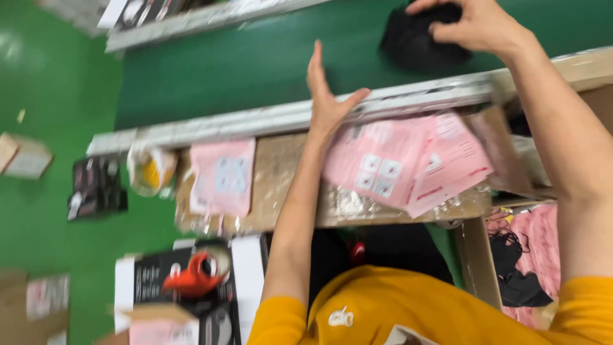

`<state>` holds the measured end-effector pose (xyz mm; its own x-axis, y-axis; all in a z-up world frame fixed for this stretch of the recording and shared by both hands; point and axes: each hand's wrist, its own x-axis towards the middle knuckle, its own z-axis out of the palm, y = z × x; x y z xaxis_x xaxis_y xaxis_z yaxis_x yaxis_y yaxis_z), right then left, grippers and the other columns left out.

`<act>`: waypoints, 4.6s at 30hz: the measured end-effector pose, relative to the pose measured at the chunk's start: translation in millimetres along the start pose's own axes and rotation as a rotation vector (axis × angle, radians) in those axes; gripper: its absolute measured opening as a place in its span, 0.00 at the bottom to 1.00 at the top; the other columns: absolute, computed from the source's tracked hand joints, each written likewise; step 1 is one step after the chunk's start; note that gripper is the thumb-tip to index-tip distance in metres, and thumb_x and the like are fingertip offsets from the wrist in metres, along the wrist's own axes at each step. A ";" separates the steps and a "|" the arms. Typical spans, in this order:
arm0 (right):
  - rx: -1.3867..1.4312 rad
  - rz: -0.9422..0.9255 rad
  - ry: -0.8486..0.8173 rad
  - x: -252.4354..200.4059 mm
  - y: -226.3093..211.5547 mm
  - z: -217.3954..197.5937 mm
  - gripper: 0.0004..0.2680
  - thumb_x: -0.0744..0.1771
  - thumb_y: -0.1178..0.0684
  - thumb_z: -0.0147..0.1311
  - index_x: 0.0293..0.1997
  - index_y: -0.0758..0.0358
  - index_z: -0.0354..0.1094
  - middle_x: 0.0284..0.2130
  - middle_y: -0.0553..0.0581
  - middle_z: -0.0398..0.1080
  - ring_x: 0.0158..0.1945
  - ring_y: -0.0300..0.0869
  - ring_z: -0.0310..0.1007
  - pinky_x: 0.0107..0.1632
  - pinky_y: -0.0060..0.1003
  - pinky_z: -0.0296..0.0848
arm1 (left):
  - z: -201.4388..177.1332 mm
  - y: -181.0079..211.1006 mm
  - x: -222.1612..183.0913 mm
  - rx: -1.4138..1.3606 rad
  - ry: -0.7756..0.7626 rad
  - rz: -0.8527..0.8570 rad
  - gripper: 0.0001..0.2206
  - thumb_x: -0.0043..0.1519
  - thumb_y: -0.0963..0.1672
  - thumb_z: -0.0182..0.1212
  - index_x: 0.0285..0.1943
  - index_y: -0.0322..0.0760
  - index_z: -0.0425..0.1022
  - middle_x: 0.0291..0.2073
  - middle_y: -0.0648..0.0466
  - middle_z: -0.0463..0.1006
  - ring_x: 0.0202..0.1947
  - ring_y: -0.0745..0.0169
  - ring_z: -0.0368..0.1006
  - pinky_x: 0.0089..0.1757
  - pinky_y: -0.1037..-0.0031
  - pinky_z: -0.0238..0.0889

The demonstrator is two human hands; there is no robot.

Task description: Packing individual black face masks into pink plastic sleeves and then into cardboard boxes.

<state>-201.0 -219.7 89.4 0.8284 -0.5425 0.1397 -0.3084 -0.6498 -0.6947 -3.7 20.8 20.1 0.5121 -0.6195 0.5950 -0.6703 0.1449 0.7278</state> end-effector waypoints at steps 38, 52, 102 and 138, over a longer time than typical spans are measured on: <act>0.220 -0.643 -0.109 -109.9 -54.0 377.4 0.14 0.63 0.55 0.70 0.52 0.59 0.72 0.43 0.56 0.74 0.48 0.50 0.72 0.52 0.41 0.68 | -162.5 -3.7 -239.3 0.142 -0.009 -0.034 0.52 0.47 0.41 0.79 0.81 0.45 0.47 0.58 0.46 0.77 0.58 0.46 0.76 0.57 0.63 0.70; 1.082 -0.189 -0.419 -127.6 -133.7 297.2 0.19 0.68 0.59 0.62 0.66 0.65 0.62 0.57 0.57 0.72 0.60 0.40 0.73 0.64 0.35 0.72 | -177.1 15.5 -241.2 -0.807 0.259 -0.428 0.38 0.62 0.36 0.68 0.82 0.34 0.52 0.60 0.49 0.72 0.57 0.62 0.73 0.59 0.71 0.66; 0.134 -0.484 -0.215 -110.4 -73.5 363.4 0.36 0.63 0.47 0.72 0.80 0.54 0.52 0.63 0.63 0.68 0.69 0.58 0.66 0.74 0.50 0.65 | -181.3 -34.1 -240.6 0.070 -0.074 -0.228 0.34 0.50 0.39 0.74 0.69 0.41 0.68 0.48 0.40 0.81 0.51 0.42 0.79 0.49 0.66 0.72; 1.137 0.313 0.628 -309.8 83.5 204.4 0.27 0.67 0.72 0.63 0.74 0.67 0.57 0.68 0.60 0.67 0.71 0.48 0.70 0.75 0.42 0.70 | 141.1 23.4 -233.7 0.567 -0.270 0.394 0.06 0.45 0.41 0.61 0.25 0.29 0.78 0.38 0.43 0.74 0.37 0.51 0.69 0.36 0.66 0.63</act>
<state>-387.8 2.9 -156.2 0.3460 -0.9370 -0.0471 0.3680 0.1817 -0.9119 -214.8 60.1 -150.1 0.0753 -0.7829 0.6176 -0.9891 0.0201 0.1460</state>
